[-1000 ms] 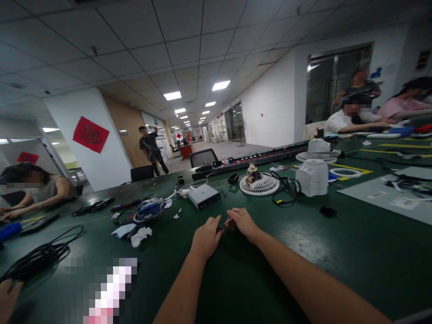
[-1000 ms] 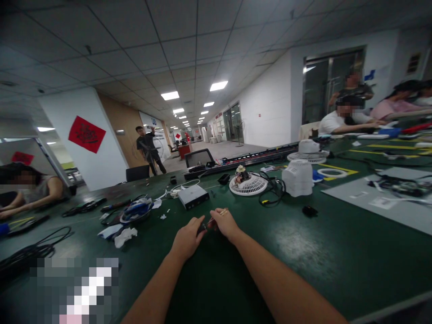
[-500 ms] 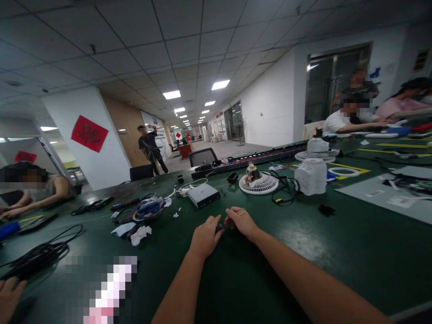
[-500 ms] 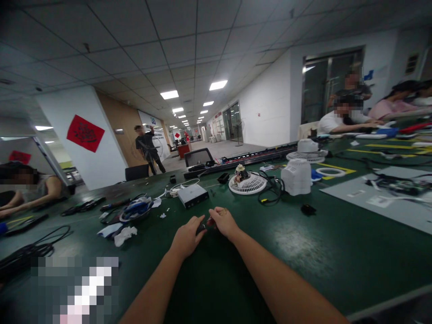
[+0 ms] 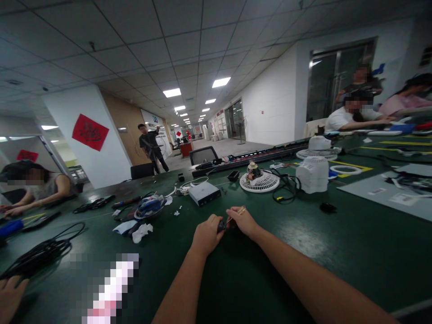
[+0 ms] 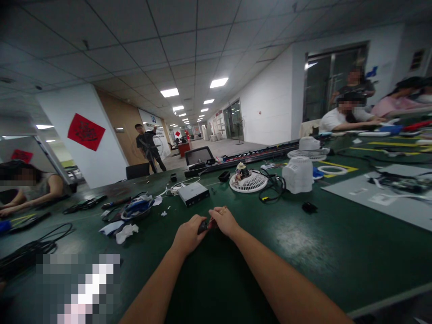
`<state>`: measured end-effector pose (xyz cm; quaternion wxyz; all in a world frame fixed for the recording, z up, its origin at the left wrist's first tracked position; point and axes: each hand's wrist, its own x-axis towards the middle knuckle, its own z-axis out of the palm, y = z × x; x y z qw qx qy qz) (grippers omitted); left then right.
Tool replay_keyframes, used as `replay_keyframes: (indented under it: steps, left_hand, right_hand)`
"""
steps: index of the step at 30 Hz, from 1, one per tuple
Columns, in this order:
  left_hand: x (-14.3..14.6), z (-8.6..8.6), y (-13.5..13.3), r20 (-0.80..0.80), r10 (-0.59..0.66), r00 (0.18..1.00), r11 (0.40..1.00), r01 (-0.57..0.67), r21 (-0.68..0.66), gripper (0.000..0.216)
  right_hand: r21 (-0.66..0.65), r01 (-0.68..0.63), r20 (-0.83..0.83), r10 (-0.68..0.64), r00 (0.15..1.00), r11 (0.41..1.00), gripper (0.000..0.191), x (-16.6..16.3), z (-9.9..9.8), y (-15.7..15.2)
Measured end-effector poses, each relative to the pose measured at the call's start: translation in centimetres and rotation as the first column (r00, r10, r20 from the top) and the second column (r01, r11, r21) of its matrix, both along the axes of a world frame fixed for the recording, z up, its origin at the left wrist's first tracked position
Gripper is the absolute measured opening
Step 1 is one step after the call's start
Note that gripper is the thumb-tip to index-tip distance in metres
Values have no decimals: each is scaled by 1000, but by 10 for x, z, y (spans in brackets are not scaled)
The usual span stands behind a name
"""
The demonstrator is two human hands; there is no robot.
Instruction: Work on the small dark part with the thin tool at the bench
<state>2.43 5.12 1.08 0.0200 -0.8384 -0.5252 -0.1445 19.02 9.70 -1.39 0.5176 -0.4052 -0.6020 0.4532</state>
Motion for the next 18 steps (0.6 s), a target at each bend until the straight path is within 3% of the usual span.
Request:
replay_keyframes:
  steps: [12, 18]
  left_hand:
    - [-2, -1, 2, -16, 41, 999, 998, -40, 47, 40]
    - [-5, -5, 5, 68, 151, 986, 982, -157, 108, 40]
  right_hand:
    - [28, 79, 25, -79, 997, 997, 36, -2, 3, -4]
    - [111, 90, 41, -95, 995, 990, 42, 1, 7, -10]
